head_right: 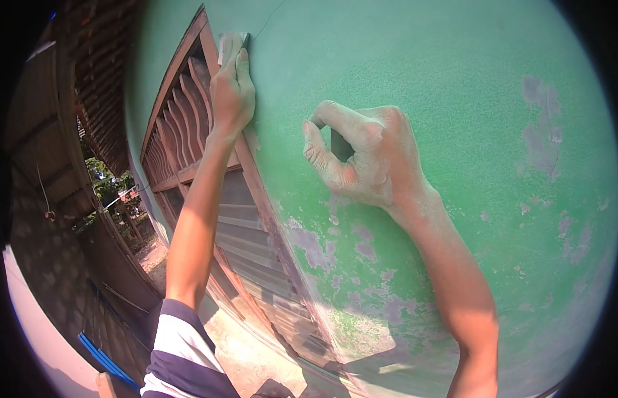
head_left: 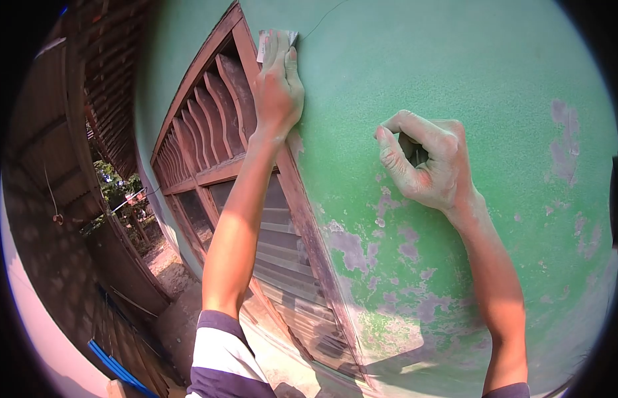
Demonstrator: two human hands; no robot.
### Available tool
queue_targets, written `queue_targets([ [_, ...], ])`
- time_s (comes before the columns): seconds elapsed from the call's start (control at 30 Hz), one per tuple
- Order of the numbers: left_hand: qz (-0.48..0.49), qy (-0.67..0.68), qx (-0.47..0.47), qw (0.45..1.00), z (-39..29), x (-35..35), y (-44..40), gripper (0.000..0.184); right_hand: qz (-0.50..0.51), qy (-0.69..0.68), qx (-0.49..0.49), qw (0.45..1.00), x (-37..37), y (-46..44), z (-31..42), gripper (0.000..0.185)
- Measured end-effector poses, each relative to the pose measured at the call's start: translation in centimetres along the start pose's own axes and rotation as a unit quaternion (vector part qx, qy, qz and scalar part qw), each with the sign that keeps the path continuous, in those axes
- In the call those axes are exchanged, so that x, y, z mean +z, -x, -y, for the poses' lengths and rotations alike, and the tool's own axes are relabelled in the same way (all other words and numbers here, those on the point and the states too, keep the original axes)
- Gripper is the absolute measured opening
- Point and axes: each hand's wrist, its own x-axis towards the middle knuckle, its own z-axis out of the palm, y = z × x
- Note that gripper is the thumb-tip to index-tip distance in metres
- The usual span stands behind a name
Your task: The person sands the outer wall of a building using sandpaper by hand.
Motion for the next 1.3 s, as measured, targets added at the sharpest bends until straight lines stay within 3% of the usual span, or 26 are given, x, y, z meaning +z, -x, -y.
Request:
queue_targets([
  [0.1,-0.018,-0.021,-0.022,0.999,4.4,0.1,-8.0,0.052,0.003,0.01,-0.007,1.0,-0.2,0.0,-0.1,0.017],
  [0.2,-0.056,-0.043,-0.023,0.997,4.2,1.2,-7.8,0.052,-0.008,-0.004,-0.013,1.0,0.0,0.2,-0.4,0.016],
  [0.3,0.006,-0.014,-0.087,0.996,0.0,0.4,-2.1,0.05,-0.013,-0.002,-0.015,1.0,-0.1,0.4,-0.3,0.014],
  [0.43,0.018,0.003,-0.001,1.0,-6.1,-0.6,8.0,0.04,-0.029,-0.021,-0.008,0.999,0.0,0.4,-0.4,0.013],
  [0.57,0.014,0.008,0.002,1.0,-3.5,-0.3,3.9,0.04,-0.028,-0.021,-0.015,0.999,-0.1,0.3,-0.5,0.014],
  [0.63,-0.04,-0.047,0.034,0.997,0.0,0.4,-1.3,0.041,-0.027,-0.015,-0.02,0.999,-0.1,0.3,-0.5,0.015],
  [0.7,0.066,-0.091,-0.186,0.976,0.9,-0.5,-6.5,0.052,-0.021,-0.017,-0.019,0.999,-0.2,0.3,-0.4,0.015],
  [0.77,0.0,-0.098,-0.122,0.988,4.1,0.3,-9.3,0.053,-0.019,-0.016,-0.017,1.0,-0.2,0.3,-0.5,0.015],
  [0.9,-0.051,-0.135,-0.096,0.985,2.7,1.2,-6.5,0.054,-0.025,-0.024,-0.001,0.999,-0.4,0.5,-0.4,0.011],
  [0.97,-0.025,-0.058,-0.068,0.996,0.1,0.7,-1.9,0.052,-0.032,-0.027,0.002,0.999,-0.4,0.5,-0.4,0.01],
  [1.03,0.039,-0.001,-0.102,0.994,-4.7,-0.5,3.9,0.049,-0.038,-0.034,0.002,0.999,-0.4,0.4,-0.4,0.009],
  [1.1,0.054,0.036,-0.018,0.998,-8.4,-0.6,8.7,0.043,-0.036,-0.043,0.006,0.998,-0.3,0.3,-0.3,0.009],
  [1.23,0.051,0.04,-0.025,0.998,-7.3,-0.2,5.1,0.043,-0.032,-0.024,-0.006,0.999,-0.4,0.5,-0.7,0.01],
  [1.3,0.092,0.003,-0.107,0.99,-4.7,-0.3,-0.3,0.045,-0.034,-0.036,0.003,0.999,-0.3,0.6,-0.5,0.011],
])
